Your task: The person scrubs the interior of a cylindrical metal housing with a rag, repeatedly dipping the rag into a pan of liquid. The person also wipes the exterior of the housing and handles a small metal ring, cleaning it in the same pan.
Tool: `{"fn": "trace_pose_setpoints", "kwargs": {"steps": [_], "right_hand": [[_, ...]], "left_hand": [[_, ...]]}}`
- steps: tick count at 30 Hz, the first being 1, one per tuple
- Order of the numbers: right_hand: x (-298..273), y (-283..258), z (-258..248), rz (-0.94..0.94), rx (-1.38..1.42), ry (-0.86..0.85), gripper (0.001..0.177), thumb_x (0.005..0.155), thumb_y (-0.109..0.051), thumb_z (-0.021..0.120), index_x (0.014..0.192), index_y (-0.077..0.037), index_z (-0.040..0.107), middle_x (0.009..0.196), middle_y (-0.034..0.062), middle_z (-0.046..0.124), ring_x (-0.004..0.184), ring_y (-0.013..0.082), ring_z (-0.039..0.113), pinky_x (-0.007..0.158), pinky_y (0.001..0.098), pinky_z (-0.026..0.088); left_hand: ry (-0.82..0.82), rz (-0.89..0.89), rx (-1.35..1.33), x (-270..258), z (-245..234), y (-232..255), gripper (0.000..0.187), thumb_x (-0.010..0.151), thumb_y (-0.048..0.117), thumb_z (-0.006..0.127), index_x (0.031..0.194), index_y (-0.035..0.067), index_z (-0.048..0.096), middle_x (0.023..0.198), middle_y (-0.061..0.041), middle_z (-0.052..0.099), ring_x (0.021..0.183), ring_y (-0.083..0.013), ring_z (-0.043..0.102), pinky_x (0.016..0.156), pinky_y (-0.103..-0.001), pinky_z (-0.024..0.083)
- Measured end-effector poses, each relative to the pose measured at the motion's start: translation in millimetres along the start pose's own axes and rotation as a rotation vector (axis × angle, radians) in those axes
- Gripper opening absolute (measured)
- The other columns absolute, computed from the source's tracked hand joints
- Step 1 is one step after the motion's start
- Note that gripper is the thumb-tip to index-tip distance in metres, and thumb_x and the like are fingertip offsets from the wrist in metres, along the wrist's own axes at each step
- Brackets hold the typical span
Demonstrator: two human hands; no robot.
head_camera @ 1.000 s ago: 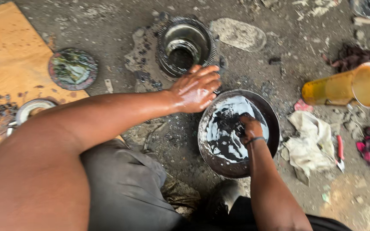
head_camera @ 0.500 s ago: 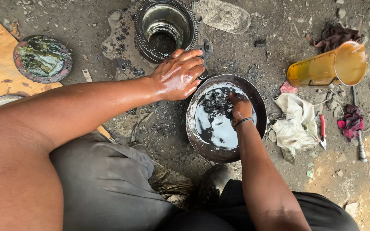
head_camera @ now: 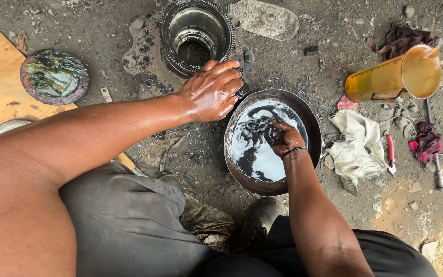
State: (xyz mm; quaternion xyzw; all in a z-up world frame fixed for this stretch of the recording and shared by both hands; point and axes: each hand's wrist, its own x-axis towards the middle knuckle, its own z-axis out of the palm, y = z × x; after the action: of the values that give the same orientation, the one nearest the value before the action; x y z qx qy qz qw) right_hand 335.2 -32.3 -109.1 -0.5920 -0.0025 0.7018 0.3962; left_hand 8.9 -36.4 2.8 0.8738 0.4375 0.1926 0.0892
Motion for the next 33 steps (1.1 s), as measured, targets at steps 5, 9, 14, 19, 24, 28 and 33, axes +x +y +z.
{"fn": "trace_pose_setpoints", "kwargs": {"steps": [5, 9, 14, 19, 24, 28, 33], "right_hand": [[4, 4, -1, 0.054, -0.118, -0.08, 0.015, 0.092, 0.004, 0.047, 0.096, -0.005, 0.058, 0.096, 0.0175, 0.069, 0.082, 0.0328, 0.073, 0.064, 0.0415, 0.063], [-10, 2, 20, -0.105, -0.356, -0.158, 0.016, 0.089, 0.001, 0.063, 0.101, -0.009, 0.065, 0.09, 0.0129, 0.069, 0.066, 0.0189, 0.064, 0.043, 0.0272, 0.042], [-15, -6, 39, -0.285, -0.656, 0.013, 0.017, 0.091, -0.016, 0.074, 0.102, -0.006, 0.067, 0.081, 0.0078, 0.065, 0.056, 0.0163, 0.054, 0.045, 0.0314, 0.044], [-14, -16, 47, -0.741, -0.915, -0.085, 0.019, 0.093, -0.01, 0.075, 0.105, 0.004, 0.07, 0.089, 0.0065, 0.072, 0.07, 0.01, 0.058, 0.065, 0.0258, 0.048], [-23, -29, 62, -0.804, -0.796, -0.092, 0.01, 0.094, -0.006, 0.072, 0.097, 0.004, 0.071, 0.084, 0.0045, 0.07, 0.071, 0.0091, 0.058, 0.065, 0.0243, 0.047], [-32, -38, 70, -0.804, -0.741, -0.077, 0.006, 0.096, -0.004, 0.068, 0.094, 0.002, 0.069, 0.08, 0.0022, 0.067, 0.068, 0.0097, 0.054, 0.06, 0.025, 0.043], [-6, -39, 53, -1.012, -0.861, -0.105, 0.009, 0.099, -0.001, 0.061, 0.094, 0.003, 0.068, 0.082, 0.0067, 0.066, 0.071, 0.0132, 0.056, 0.065, 0.0281, 0.044]], "left_hand": [[0.015, 0.021, 0.031, 1, -1, -3, 0.043, 0.097, 0.03, 0.063, 0.128, 0.0, 0.065, 0.137, -0.018, 0.06, 0.145, -0.0316, 0.039, 0.114, -0.052, 0.034], [0.024, 0.043, 0.045, -3, -1, -4, 0.043, 0.097, 0.031, 0.063, 0.126, -0.001, 0.067, 0.137, -0.018, 0.061, 0.145, -0.0316, 0.039, 0.114, -0.051, 0.034], [0.036, 0.128, 0.104, -2, 1, -2, 0.038, 0.096, 0.031, 0.065, 0.12, 0.002, 0.07, 0.135, -0.015, 0.063, 0.143, -0.0307, 0.041, 0.112, -0.051, 0.036], [-0.04, 0.124, 0.059, -4, 2, -1, 0.033, 0.098, 0.032, 0.064, 0.114, 0.004, 0.071, 0.131, -0.013, 0.065, 0.142, -0.0295, 0.044, 0.113, -0.05, 0.036], [-0.046, 0.135, 0.036, 2, 1, 3, 0.033, 0.099, 0.032, 0.062, 0.112, 0.003, 0.072, 0.125, -0.014, 0.067, 0.137, -0.0295, 0.047, 0.111, -0.05, 0.037], [-0.077, 0.13, 0.022, 5, 1, 8, 0.034, 0.096, 0.031, 0.062, 0.109, 0.002, 0.073, 0.122, -0.015, 0.067, 0.134, -0.0297, 0.048, 0.108, -0.05, 0.037], [-0.075, 0.123, -0.008, 2, -4, 6, 0.031, 0.097, 0.03, 0.062, 0.107, 0.003, 0.073, 0.121, -0.014, 0.067, 0.135, -0.0288, 0.049, 0.11, -0.049, 0.038]]}}
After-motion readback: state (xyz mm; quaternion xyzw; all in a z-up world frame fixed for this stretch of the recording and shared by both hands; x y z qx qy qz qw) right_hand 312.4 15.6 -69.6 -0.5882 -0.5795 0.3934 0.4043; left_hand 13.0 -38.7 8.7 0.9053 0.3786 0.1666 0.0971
